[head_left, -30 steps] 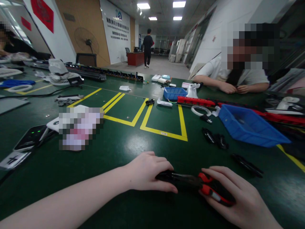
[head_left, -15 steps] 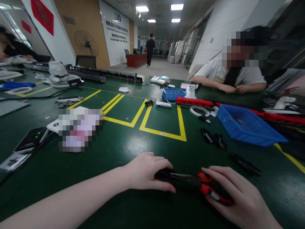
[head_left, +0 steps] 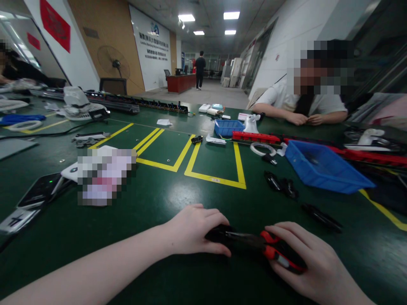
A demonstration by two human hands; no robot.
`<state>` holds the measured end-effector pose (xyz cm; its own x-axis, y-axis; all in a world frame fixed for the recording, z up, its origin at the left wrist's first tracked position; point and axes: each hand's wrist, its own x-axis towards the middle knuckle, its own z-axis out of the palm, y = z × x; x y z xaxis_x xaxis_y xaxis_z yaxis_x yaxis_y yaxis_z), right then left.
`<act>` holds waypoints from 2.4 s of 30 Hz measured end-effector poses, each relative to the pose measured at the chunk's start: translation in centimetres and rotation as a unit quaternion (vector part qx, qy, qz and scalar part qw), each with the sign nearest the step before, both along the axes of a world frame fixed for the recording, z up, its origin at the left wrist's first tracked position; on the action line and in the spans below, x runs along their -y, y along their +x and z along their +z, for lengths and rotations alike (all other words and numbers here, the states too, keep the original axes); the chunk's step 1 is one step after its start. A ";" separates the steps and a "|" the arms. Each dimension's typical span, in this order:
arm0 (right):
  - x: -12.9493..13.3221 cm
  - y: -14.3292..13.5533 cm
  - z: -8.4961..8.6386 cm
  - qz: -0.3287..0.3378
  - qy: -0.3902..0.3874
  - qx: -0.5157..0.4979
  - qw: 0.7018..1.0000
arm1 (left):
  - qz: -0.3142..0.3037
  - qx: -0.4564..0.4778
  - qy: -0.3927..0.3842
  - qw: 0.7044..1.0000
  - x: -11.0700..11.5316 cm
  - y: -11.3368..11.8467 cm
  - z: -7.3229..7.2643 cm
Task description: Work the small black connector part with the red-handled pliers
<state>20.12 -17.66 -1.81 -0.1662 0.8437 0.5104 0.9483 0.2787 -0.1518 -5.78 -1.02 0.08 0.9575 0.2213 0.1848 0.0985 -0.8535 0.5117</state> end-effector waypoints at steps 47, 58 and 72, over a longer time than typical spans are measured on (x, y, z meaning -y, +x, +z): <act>-0.1 0.8 -0.2 0.013 0.031 0.063 0.997 | -0.014 -0.028 0.008 0.999 0.1 0.2 0.3; -0.3 0.9 0.0 0.016 0.062 0.093 0.994 | -0.014 -0.033 0.019 0.999 0.1 0.3 0.2; -0.8 1.2 0.3 0.036 0.088 0.141 0.985 | -0.029 -0.015 0.015 0.999 -0.3 0.2 -0.1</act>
